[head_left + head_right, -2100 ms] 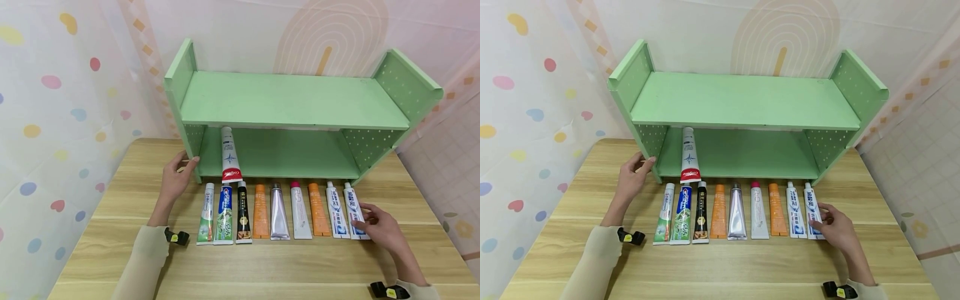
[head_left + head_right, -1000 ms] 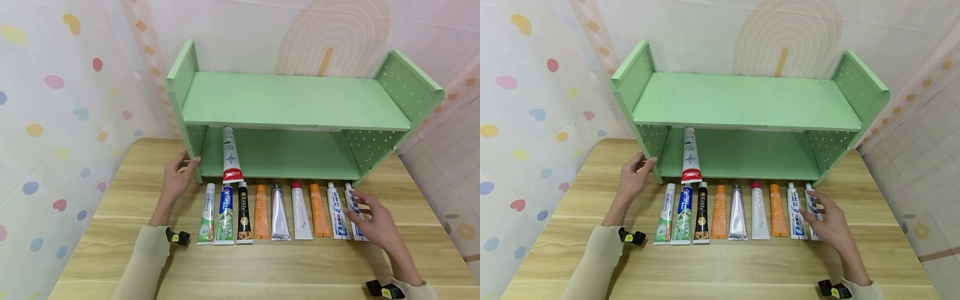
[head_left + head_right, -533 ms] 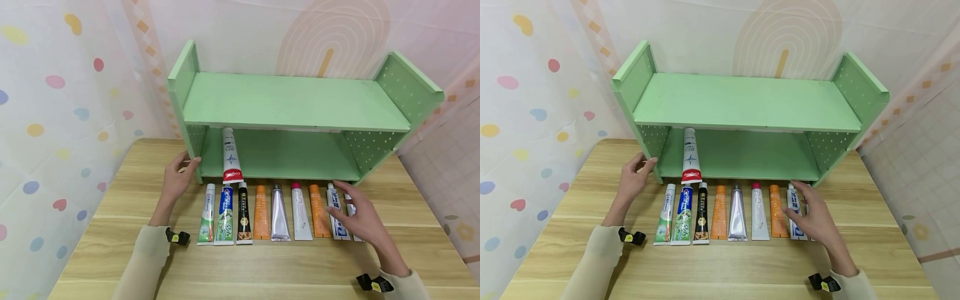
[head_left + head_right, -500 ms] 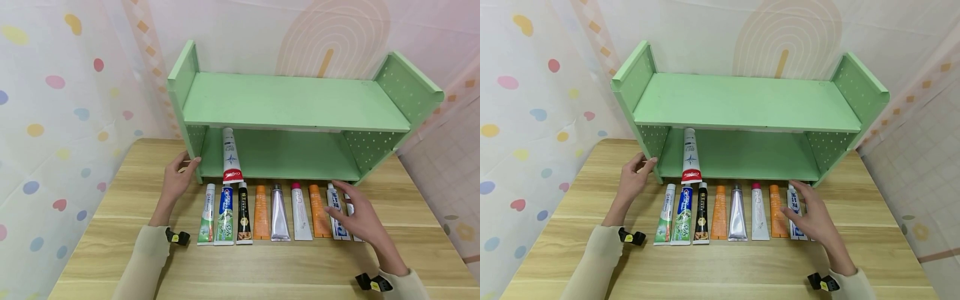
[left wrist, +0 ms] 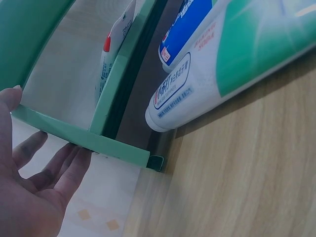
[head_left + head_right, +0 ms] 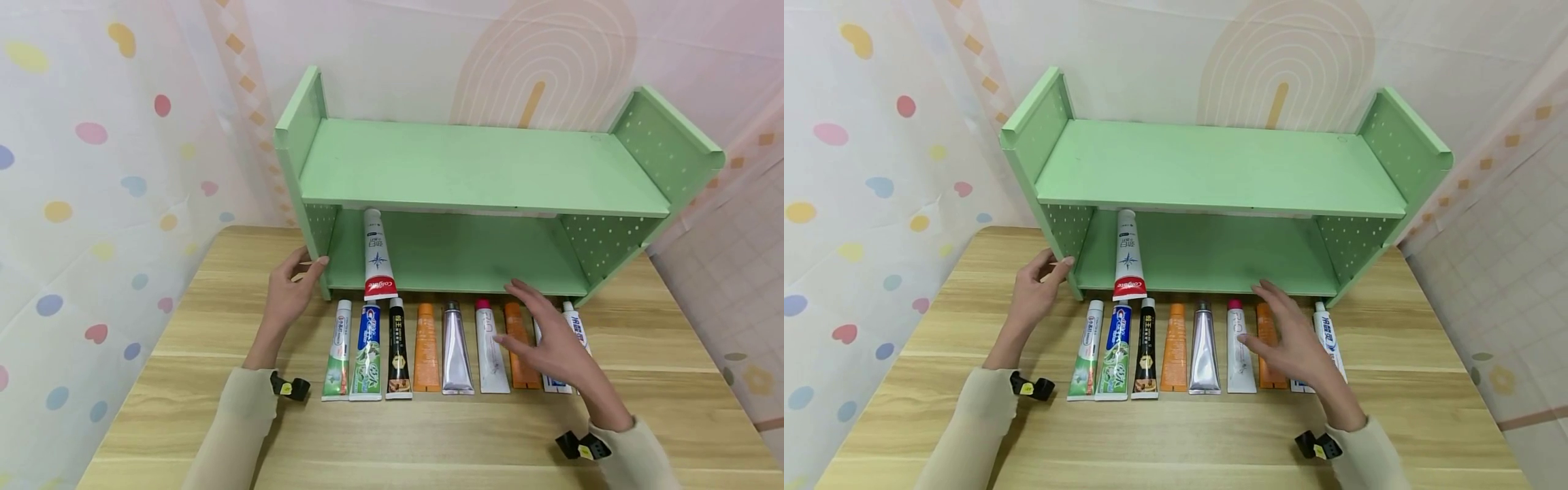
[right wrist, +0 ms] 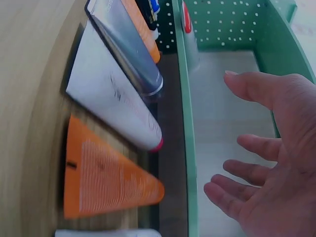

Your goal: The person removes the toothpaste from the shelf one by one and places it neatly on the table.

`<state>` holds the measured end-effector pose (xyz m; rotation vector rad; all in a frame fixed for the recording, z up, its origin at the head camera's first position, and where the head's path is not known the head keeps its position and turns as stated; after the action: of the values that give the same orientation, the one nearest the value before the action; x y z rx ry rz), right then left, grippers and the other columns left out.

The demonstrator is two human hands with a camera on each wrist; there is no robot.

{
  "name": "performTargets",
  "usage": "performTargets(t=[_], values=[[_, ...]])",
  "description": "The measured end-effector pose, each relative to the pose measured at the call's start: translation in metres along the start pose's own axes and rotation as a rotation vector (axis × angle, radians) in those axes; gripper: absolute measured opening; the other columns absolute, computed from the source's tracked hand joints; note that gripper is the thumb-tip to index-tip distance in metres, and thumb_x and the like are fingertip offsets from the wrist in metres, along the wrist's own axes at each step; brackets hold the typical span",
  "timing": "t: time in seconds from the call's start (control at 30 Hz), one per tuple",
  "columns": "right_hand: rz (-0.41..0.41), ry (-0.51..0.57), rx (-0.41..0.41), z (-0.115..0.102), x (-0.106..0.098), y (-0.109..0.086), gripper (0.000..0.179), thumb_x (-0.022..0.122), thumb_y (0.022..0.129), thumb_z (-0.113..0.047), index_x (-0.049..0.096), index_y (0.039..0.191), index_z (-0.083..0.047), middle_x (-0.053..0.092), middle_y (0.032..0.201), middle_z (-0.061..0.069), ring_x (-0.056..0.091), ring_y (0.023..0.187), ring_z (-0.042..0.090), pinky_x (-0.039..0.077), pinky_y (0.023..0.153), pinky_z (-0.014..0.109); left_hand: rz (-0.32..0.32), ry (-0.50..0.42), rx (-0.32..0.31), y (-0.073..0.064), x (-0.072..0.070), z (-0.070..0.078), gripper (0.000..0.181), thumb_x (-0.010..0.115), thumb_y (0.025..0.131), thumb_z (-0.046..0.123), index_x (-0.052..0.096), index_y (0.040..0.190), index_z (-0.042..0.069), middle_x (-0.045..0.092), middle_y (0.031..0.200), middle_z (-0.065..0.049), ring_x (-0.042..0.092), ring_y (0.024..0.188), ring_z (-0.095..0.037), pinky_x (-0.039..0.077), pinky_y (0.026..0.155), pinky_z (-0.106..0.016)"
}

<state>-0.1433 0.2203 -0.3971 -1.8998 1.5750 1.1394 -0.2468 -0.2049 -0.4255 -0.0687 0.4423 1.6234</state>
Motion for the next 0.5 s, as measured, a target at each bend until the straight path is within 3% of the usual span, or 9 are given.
performTargets(t=[0.13,0.5], values=[[-0.020,-0.025,-0.016,-0.007,0.007,0.008,0.083,0.080,0.090,-0.032,0.036,0.159,-0.014,0.025,0.169,0.016,0.027,0.151,0.049,0.032,0.107,0.079,-0.001,0.004,0.003,0.000,0.000,0.000,0.052,0.063,0.101,0.045,0.059,0.145,0.016,0.066,0.123,-0.009,0.062,0.107,-0.016,0.060,0.087,-0.037],[-0.024,-0.099,-0.132,-0.029,0.025,0.030,0.094,0.082,0.087,-0.034,0.030,0.162,-0.012,0.014,0.172,0.017,0.013,0.157,0.044,0.027,0.115,0.074,-0.002,0.012,0.009,0.001,0.001,-0.002,0.051,0.062,0.102,0.042,0.059,0.145,0.016,0.066,0.123,-0.013,0.063,0.107,-0.015,0.060,0.087,-0.033]])
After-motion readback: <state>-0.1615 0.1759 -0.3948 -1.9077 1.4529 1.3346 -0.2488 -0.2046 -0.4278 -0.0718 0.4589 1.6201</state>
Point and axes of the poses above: each hand's wrist, its own y-axis towards the middle knuckle, its own x-axis out of the palm, z = x × y, the point moved 5 cm from there along y, towards the middle knuckle
